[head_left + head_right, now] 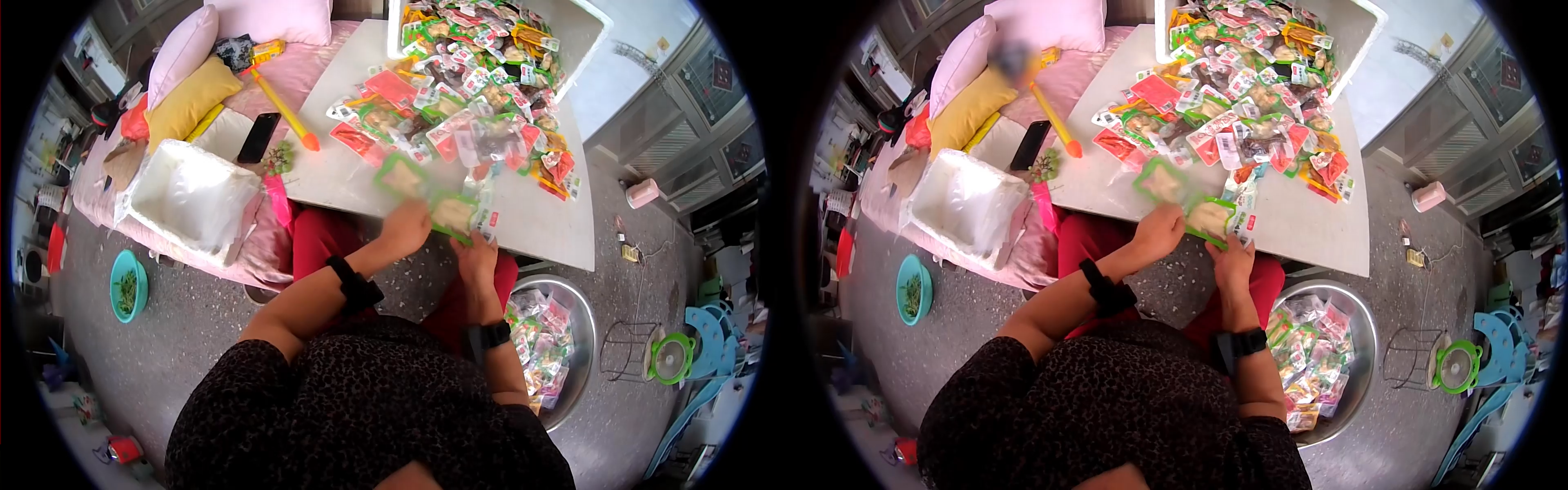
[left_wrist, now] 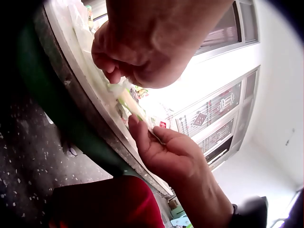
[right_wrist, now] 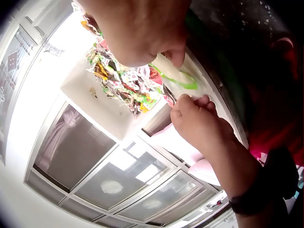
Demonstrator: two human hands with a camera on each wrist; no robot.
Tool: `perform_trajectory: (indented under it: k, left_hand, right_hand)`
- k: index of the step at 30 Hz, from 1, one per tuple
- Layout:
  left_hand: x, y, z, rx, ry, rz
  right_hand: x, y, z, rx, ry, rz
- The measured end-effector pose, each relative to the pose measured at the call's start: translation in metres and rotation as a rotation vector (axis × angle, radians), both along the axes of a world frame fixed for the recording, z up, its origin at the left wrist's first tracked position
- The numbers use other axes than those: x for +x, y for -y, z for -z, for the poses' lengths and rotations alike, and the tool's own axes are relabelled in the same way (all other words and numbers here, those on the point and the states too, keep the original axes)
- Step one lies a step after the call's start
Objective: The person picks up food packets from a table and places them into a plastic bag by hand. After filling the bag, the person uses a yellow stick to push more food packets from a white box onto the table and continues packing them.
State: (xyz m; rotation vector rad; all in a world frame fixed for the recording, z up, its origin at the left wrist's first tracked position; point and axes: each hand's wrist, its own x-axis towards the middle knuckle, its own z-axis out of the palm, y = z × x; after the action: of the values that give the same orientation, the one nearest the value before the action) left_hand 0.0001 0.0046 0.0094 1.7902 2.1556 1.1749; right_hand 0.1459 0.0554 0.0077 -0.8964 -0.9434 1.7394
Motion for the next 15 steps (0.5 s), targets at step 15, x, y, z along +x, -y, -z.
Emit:
perform_trajectory:
  k: [15]
  left_hand:
    - [0.012, 0.011, 0.0, -0.035, -0.037, 0.032]
  right_hand:
    - [0.0, -0.018, 0.003, -0.023, 0.361, -0.386]
